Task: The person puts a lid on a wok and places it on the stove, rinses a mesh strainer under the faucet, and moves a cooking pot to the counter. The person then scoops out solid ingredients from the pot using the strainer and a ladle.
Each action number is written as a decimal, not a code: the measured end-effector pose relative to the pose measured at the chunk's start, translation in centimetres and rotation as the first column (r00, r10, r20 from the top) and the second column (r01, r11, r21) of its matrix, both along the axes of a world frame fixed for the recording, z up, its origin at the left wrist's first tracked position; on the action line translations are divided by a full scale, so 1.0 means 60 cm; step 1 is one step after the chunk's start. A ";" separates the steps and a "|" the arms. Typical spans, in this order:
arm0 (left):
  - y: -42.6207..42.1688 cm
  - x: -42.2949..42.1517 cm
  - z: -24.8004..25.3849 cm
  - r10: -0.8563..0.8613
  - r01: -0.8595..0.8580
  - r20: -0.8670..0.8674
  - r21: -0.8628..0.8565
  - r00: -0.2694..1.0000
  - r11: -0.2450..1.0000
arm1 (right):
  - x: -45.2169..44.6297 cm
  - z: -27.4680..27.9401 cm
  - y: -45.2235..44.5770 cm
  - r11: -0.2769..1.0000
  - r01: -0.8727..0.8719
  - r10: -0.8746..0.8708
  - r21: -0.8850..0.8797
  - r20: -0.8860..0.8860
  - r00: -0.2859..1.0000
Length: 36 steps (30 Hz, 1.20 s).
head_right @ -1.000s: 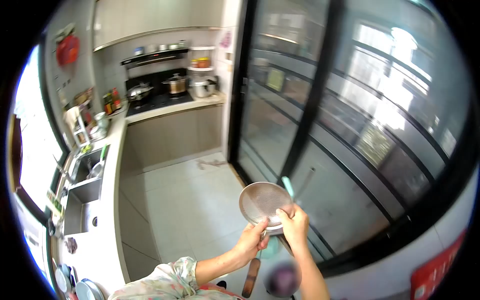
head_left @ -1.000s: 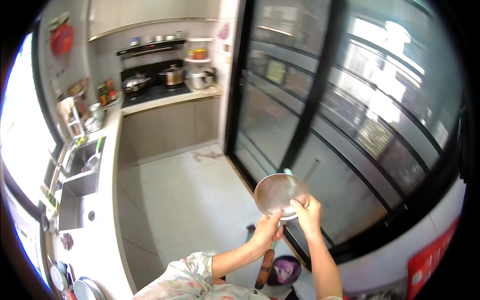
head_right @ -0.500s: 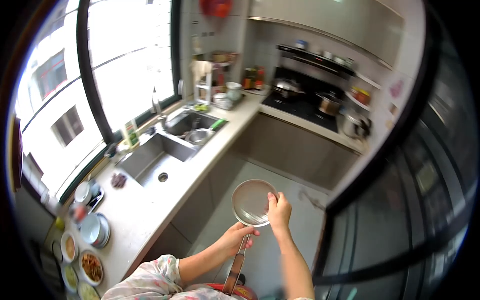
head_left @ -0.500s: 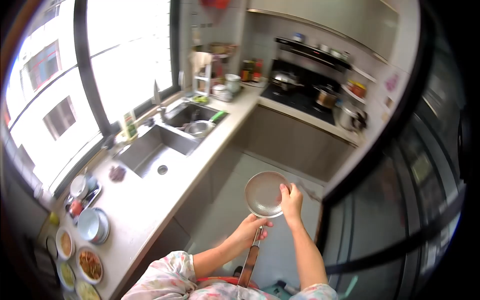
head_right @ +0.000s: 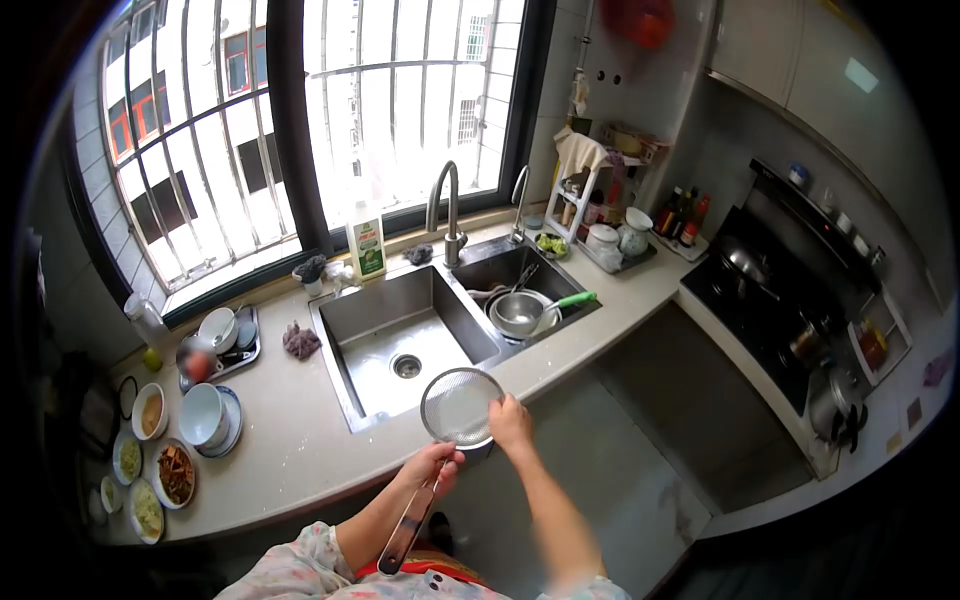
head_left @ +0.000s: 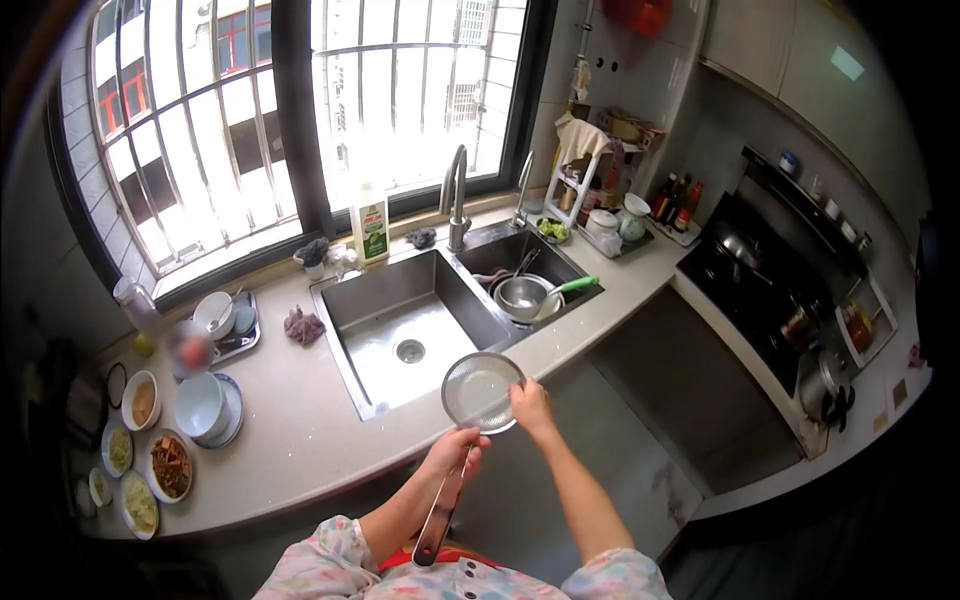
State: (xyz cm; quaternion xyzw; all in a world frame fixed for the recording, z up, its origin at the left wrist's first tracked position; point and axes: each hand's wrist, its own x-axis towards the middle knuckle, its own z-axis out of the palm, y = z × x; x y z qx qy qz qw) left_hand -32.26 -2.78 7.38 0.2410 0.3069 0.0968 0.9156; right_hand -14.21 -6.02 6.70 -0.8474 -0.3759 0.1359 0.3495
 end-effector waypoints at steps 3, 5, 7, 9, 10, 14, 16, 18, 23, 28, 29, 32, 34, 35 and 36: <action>0.082 0.033 -0.029 -0.040 0.028 -0.048 -0.234 0.998 0.972 | 0.046 -0.042 0.085 0.995 -0.080 0.079 -0.054 -0.007 0.997; 0.139 0.057 -0.034 -0.004 -0.025 -0.117 -0.251 0.993 0.968 | 0.072 -0.058 0.147 0.985 -0.164 0.162 -0.050 -0.026 0.986; 0.188 0.067 -0.054 0.079 -0.107 -0.120 -0.255 0.990 0.961 | 0.081 -0.037 0.196 0.981 -0.190 0.190 0.022 -0.243 0.951; 0.224 0.072 -0.059 0.160 -0.184 -0.118 -0.243 0.980 0.952 | 0.102 -0.040 0.244 0.978 -0.200 0.208 0.060 -0.311 0.927; 0.238 0.074 -0.056 0.186 -0.216 -0.139 -0.243 0.973 0.946 | 0.118 -0.046 0.269 0.974 -0.219 0.226 0.058 -0.291 0.930; 0.289 0.096 -0.058 0.298 -0.347 -0.211 -0.260 0.931 0.901 | 0.216 -0.095 0.408 0.958 -0.262 0.280 0.114 -0.189 0.941; 0.303 0.106 -0.084 0.372 -0.420 -0.215 -0.260 0.903 0.869 | 0.266 -0.118 0.484 0.947 -0.269 0.294 0.173 -0.143 0.945; 0.315 0.126 -0.099 0.441 -0.476 -0.183 -0.276 0.879 0.835 | 0.318 -0.123 0.570 0.934 -0.278 0.309 0.225 -0.115 0.944; 0.344 0.196 -0.104 0.613 -0.649 -0.212 -0.262 0.761 0.714 | 0.413 -0.088 0.747 0.939 -0.259 0.262 0.224 0.017 0.965; 0.365 0.244 -0.110 0.684 -0.721 -0.231 -0.252 0.692 0.645 | 0.440 -0.039 0.819 0.893 -0.442 0.446 -0.083 0.043 0.894; 0.370 0.250 -0.112 0.703 -0.742 -0.241 -0.254 0.669 0.620 | 0.439 -0.055 0.826 0.899 -0.437 0.438 -0.032 0.088 0.895; 0.389 0.272 -0.112 0.765 -0.797 -0.231 -0.254 0.600 0.548 | 0.464 -0.131 0.845 0.931 -0.354 0.341 0.092 0.130 0.931; 0.400 0.278 -0.122 0.785 -0.795 -0.201 -0.330 0.587 0.510 | 0.459 -0.107 0.822 0.949 -0.298 0.313 0.105 -0.183 0.932; 0.408 0.279 -0.129 0.794 -0.789 -0.183 -0.367 0.580 0.492 | 0.451 -0.096 0.812 0.958 -0.266 0.286 0.107 -0.332 0.899; 0.413 0.276 -0.140 0.795 -0.775 -0.171 -0.412 0.582 0.479 | 0.442 -0.125 0.801 0.942 -0.093 0.248 0.321 -0.483 0.840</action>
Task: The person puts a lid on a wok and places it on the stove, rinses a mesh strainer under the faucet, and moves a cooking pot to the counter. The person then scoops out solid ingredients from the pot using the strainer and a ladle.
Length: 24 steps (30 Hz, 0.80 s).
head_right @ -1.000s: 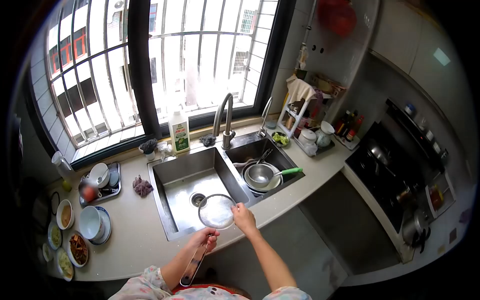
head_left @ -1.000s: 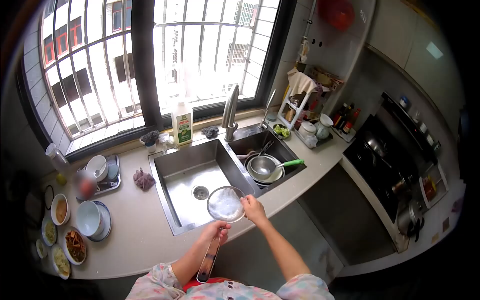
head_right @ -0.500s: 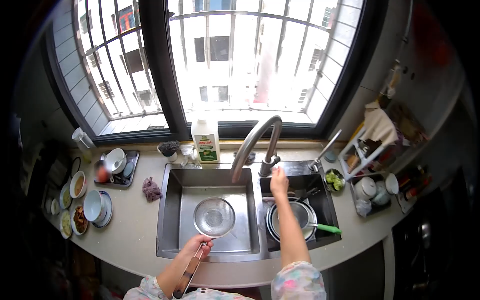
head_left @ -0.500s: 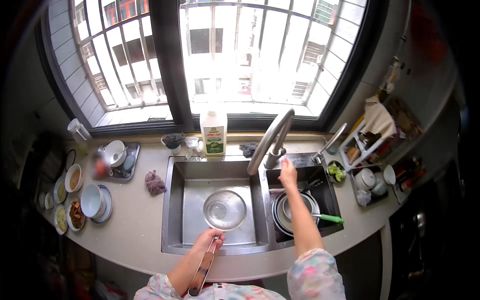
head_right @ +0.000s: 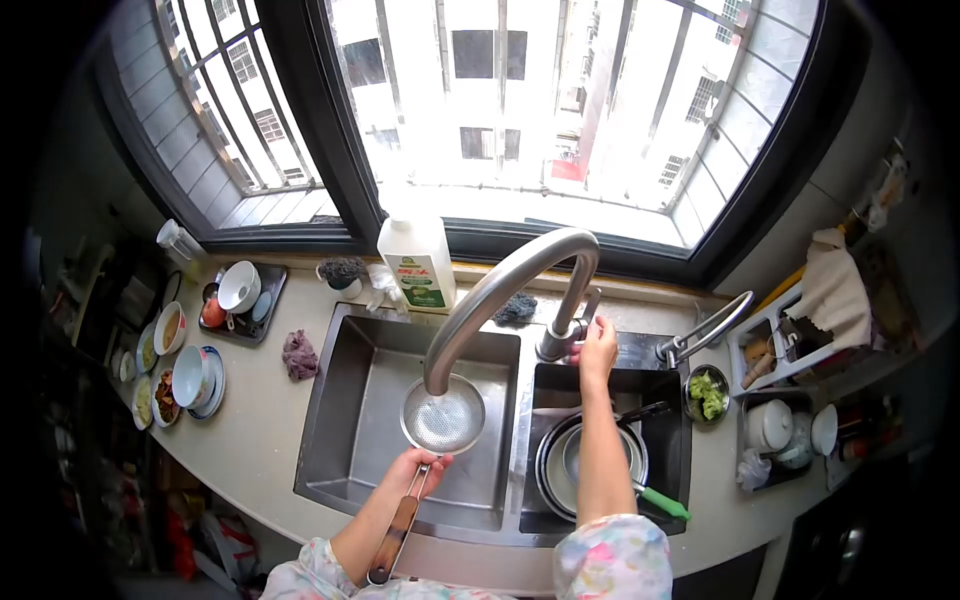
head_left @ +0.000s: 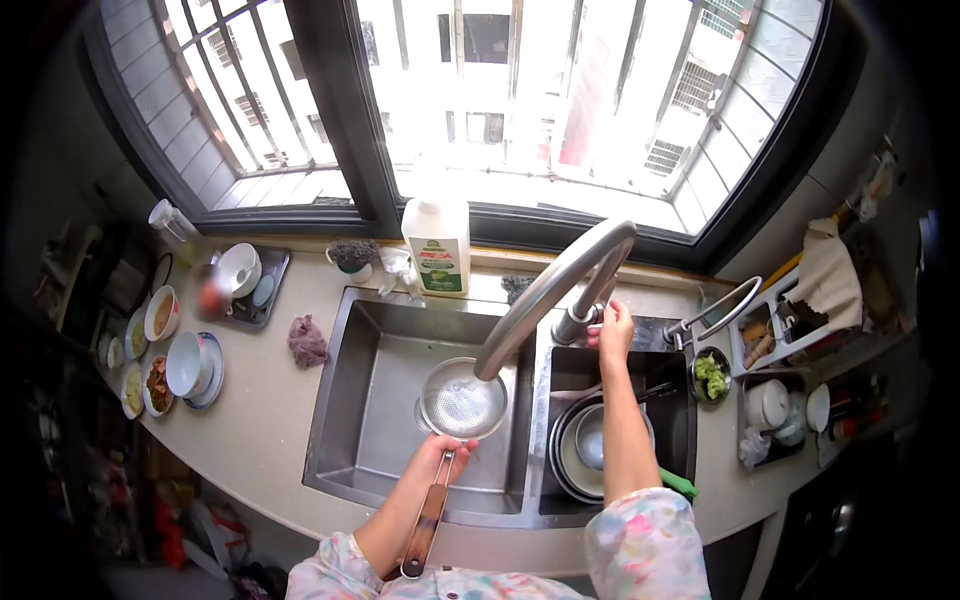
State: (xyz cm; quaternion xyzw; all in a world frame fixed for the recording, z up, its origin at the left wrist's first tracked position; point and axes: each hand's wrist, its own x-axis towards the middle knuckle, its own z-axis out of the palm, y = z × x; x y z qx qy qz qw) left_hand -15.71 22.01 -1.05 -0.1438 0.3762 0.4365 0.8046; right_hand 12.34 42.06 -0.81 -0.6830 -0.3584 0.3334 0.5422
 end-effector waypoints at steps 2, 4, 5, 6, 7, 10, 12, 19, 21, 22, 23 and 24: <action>0.014 0.002 -0.024 0.049 -0.051 -0.025 -0.057 0.998 0.997 | -0.039 -0.009 -0.056 0.999 0.041 -0.040 0.004 -0.144 0.989; 0.015 0.008 -0.035 0.033 -0.038 -0.100 -0.050 0.994 0.998 | -0.123 -0.007 -0.142 0.966 -0.260 0.242 0.003 -0.375 0.895; 0.015 0.008 -0.034 -0.009 0.006 -0.168 -0.016 0.986 1.000 | -0.169 -0.005 -0.184 0.890 -0.456 0.415 0.016 -0.445 0.794; 0.018 0.007 -0.032 -0.048 0.054 -0.238 0.020 0.970 0.998 | -0.207 0.010 -0.213 0.807 -0.590 0.495 0.001 -0.548 0.675; 0.025 0.005 -0.027 -0.080 0.102 -0.310 0.055 0.947 0.993 | -0.235 0.022 -0.232 0.765 -0.645 0.506 0.005 -0.625 0.595; 0.021 0.016 0.002 -0.155 0.299 -0.695 0.090 0.702 0.950 | -0.280 0.019 -0.254 0.771 -0.635 0.489 0.048 -0.683 0.542; 0.019 0.009 -0.001 -0.171 0.505 -0.895 0.068 0.412 0.861 | -0.289 0.006 -0.261 0.793 -0.608 0.534 0.039 -0.525 0.663; 0.009 0.004 0.012 0.466 0.783 -0.879 0.218 -0.103 0.583 | -0.292 0.007 -0.258 0.701 -0.702 0.458 0.124 0.677 0.577; -0.009 0.003 0.043 0.470 0.806 -0.877 0.205 -0.101 0.556 | -0.268 -0.036 -0.234 0.703 -0.699 0.643 -0.130 0.536 0.547; -0.016 0.002 0.051 0.471 0.816 -0.876 0.197 -0.102 0.543 | -0.259 -0.052 -0.225 0.702 -0.675 0.704 -0.227 0.368 0.608; -0.018 0.001 0.052 0.462 0.817 -0.883 0.201 -0.088 0.541 | -0.251 -0.068 -0.217 0.680 -0.658 0.728 -0.323 0.189 0.659; -0.023 0.000 0.050 0.452 0.818 -0.889 0.206 -0.073 0.537 | -0.245 -0.061 -0.213 0.664 -0.678 0.726 -0.316 0.058 0.685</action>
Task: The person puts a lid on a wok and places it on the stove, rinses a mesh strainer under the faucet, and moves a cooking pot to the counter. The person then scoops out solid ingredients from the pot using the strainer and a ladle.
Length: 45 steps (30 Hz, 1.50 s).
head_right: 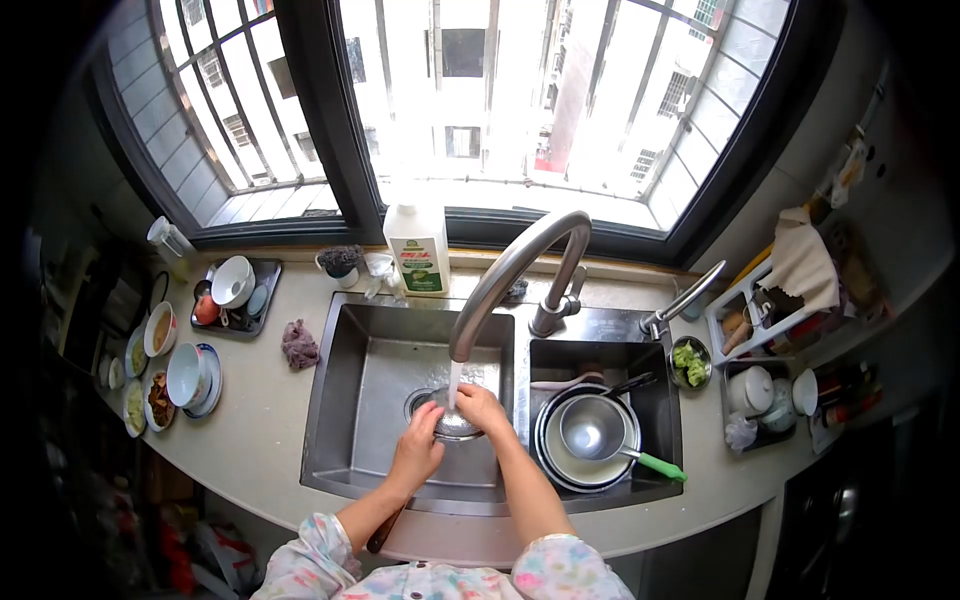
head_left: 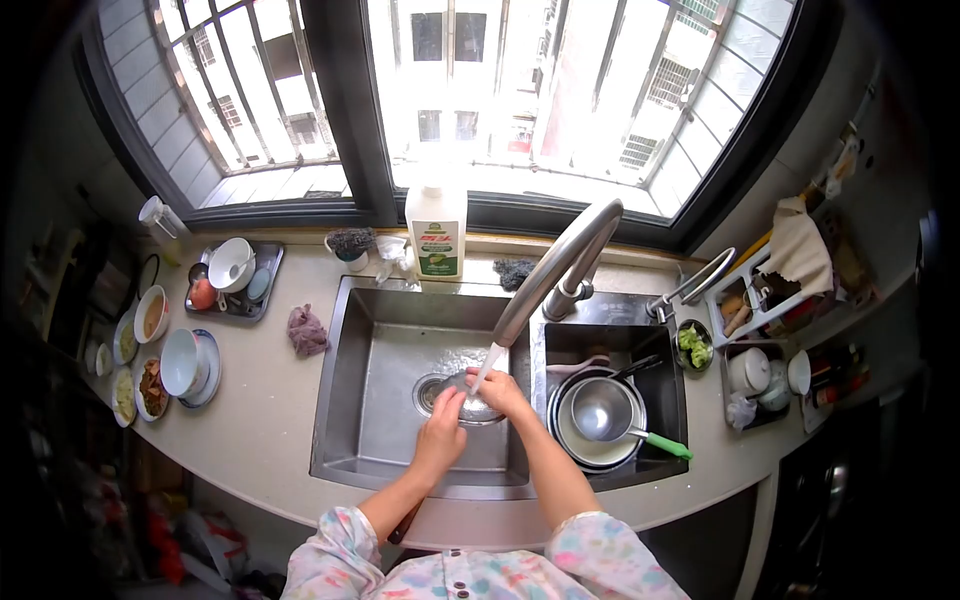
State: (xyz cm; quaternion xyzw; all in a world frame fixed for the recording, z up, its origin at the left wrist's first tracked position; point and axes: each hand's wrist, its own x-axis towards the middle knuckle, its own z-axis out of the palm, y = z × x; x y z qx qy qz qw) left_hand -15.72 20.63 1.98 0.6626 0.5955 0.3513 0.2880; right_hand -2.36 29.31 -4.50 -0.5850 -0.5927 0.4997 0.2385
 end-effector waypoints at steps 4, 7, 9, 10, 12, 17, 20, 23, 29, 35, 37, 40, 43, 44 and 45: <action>0.006 -0.009 -0.038 0.264 -0.193 0.235 -0.288 0.935 0.938 | 0.008 0.028 -0.009 0.993 -0.064 0.069 0.095 -0.044 0.997; 0.019 -0.011 -0.085 0.627 -0.125 0.539 -0.694 0.562 0.709 | 0.004 -0.008 -0.025 0.947 0.132 -0.052 0.294 -0.264 0.963; 0.033 -0.029 -0.112 0.764 0.090 0.519 -0.844 0.382 0.528 | 0.012 0.000 -0.030 0.928 0.251 -0.189 0.276 -0.233 0.954; 0.039 -0.030 -0.120 0.804 0.169 0.487 -0.873 0.341 0.458 | 0.025 0.004 -0.024 0.898 0.316 -0.244 0.305 -0.253 0.936; 0.050 -0.026 -0.149 0.860 0.231 0.418 -0.904 0.293 0.360 | 0.069 -0.014 0.012 0.806 0.428 -0.378 0.409 -0.200 0.904; 0.052 -0.029 -0.151 0.890 0.344 0.337 -0.911 0.307 0.226 | 0.196 0.068 0.166 0.464 0.577 -0.714 0.673 -0.102 0.693; 0.036 -0.038 -0.144 0.815 0.165 0.347 -0.938 0.464 0.305 | 0.260 0.062 0.261 0.619 0.586 -0.625 0.523 -0.124 0.771; 0.021 -0.037 -0.103 0.608 -0.226 0.227 -0.785 0.761 0.576 | 0.308 0.030 0.310 0.871 0.386 -0.398 0.305 -0.024 0.917; 0.005 -0.073 0.007 0.327 -0.323 -0.191 0.053 0.925 0.945 | 0.251 0.102 0.260 0.736 0.105 -0.480 0.668 0.407 0.777; 0.002 -0.107 0.031 0.476 -0.413 0.289 -0.254 0.831 0.875 | 0.255 0.089 0.186 0.482 -0.029 -0.591 0.876 0.349 0.727; 0.013 -0.110 0.060 0.420 -0.326 0.454 -0.273 0.786 0.905 | 0.233 0.094 0.112 0.579 0.049 -0.556 0.814 0.350 0.754; 0.025 -0.102 0.092 0.495 -0.354 0.622 -0.347 0.607 0.869 | 0.199 0.075 -0.001 0.655 0.067 -0.443 0.752 0.311 0.841; 0.031 -0.102 0.057 0.570 -0.202 0.639 -0.556 0.517 0.806 | 0.205 0.057 -0.078 0.729 0.065 -0.403 0.681 0.351 0.845; 0.026 -0.094 0.057 0.591 -0.089 0.610 -0.652 0.528 0.753 | 0.222 0.050 -0.085 0.725 0.082 -0.432 0.684 0.358 0.828; 0.022 -0.086 0.055 0.607 0.023 0.578 -0.734 0.545 0.678 | 0.246 0.045 -0.087 0.728 0.143 -0.464 0.670 0.329 0.823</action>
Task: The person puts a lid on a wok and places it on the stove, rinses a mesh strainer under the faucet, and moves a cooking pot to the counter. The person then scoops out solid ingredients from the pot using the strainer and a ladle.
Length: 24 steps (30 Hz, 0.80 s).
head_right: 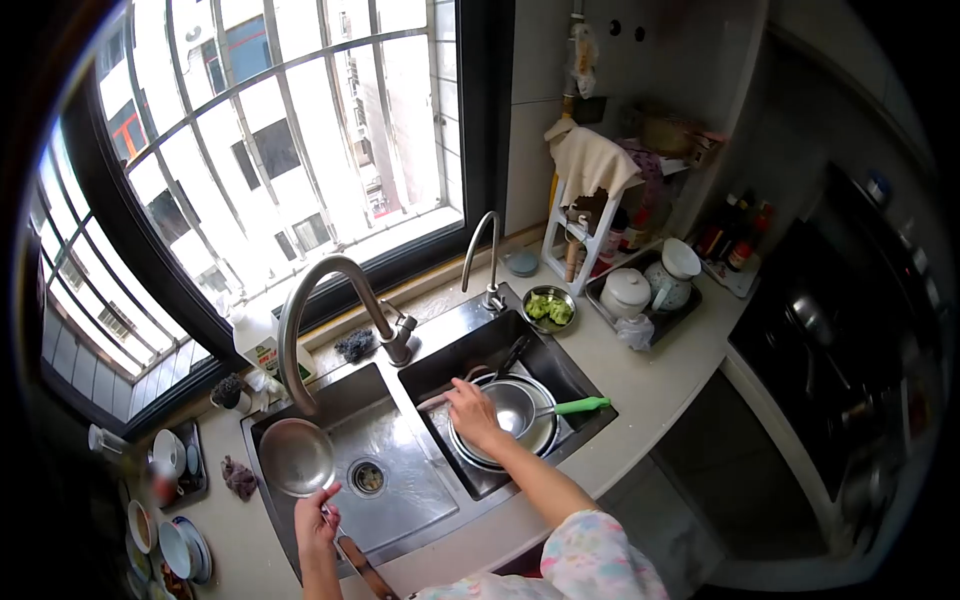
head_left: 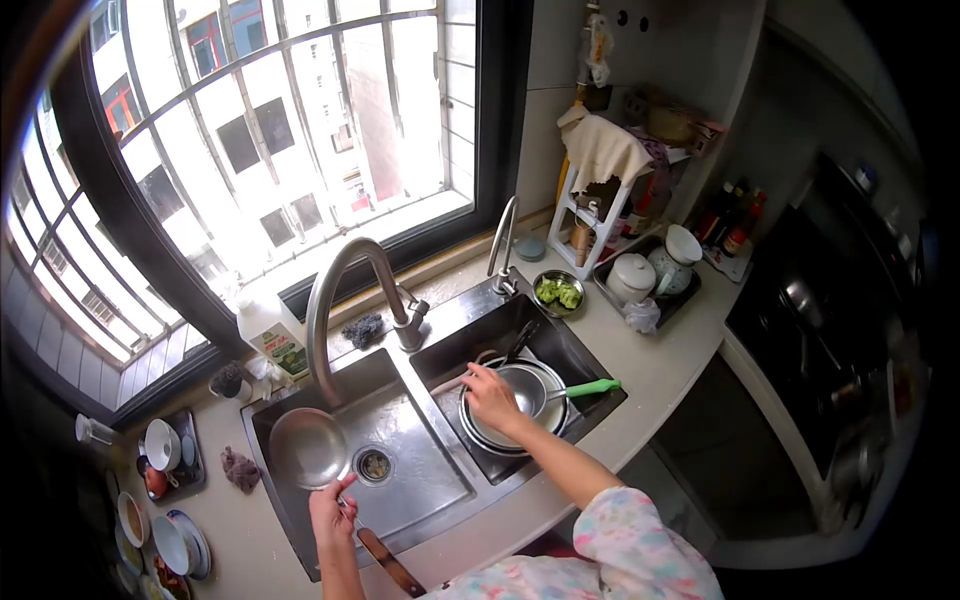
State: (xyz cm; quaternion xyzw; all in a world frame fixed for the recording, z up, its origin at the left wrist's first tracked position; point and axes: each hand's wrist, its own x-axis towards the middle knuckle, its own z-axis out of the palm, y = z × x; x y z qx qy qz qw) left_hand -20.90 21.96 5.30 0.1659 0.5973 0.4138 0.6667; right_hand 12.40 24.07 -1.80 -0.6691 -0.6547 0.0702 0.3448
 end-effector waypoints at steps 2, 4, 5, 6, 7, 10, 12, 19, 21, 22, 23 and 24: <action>-0.002 0.021 -0.022 -0.176 0.202 0.176 -0.146 0.969 0.968 | 0.054 0.005 0.011 0.990 0.140 -0.140 -0.006 -0.068 0.988; -0.008 0.050 -0.033 -0.313 0.383 0.340 -0.163 0.887 0.909 | 0.117 0.005 0.043 0.969 0.248 -0.248 -0.022 -0.047 0.968; -0.012 0.081 -0.015 -0.320 0.382 0.331 -0.142 0.888 0.913 | 0.146 0.015 0.063 0.961 0.277 -0.277 -0.011 -0.065 0.959; -0.011 0.114 -0.002 -0.327 0.381 0.320 -0.120 0.889 0.917 | 0.175 0.023 0.088 0.952 0.306 -0.305 0.000 -0.085 0.949; -0.004 0.140 0.000 -0.353 0.415 0.344 -0.126 0.870 0.901 | 0.204 0.016 0.119 0.945 0.327 -0.319 0.016 -0.190 0.929; 0.024 0.231 0.012 -0.409 0.491 0.412 -0.114 0.814 0.864 | 0.254 0.014 0.189 0.955 0.297 -0.281 -0.016 -0.373 0.884; 0.051 0.285 -0.010 -0.435 0.540 0.461 -0.120 0.773 0.833 | 0.258 0.028 0.195 0.946 0.270 -0.316 -0.179 -0.328 0.890; 0.119 0.428 -0.116 -0.227 0.422 0.581 -0.224 0.781 0.879 | 0.238 -0.029 0.178 0.975 0.000 -0.064 0.221 0.281 0.957; 0.132 0.448 -0.124 -0.225 0.385 0.526 -0.215 0.820 0.897 | 0.240 -0.023 0.176 0.983 -0.069 0.017 0.168 0.293 0.956; 0.138 0.458 -0.123 -0.230 0.373 0.496 -0.210 0.837 0.904 | 0.238 -0.022 0.173 0.986 -0.060 0.045 0.154 0.102 0.994; 0.144 0.466 -0.121 -0.258 0.388 0.481 -0.193 0.838 0.901 | 0.237 -0.019 0.169 0.989 -0.050 0.063 0.139 -0.091 0.994; 0.152 0.475 -0.119 -0.248 0.381 0.480 -0.201 0.841 0.902 | 0.235 -0.013 0.162 0.992 -0.038 0.071 0.121 -0.282 0.957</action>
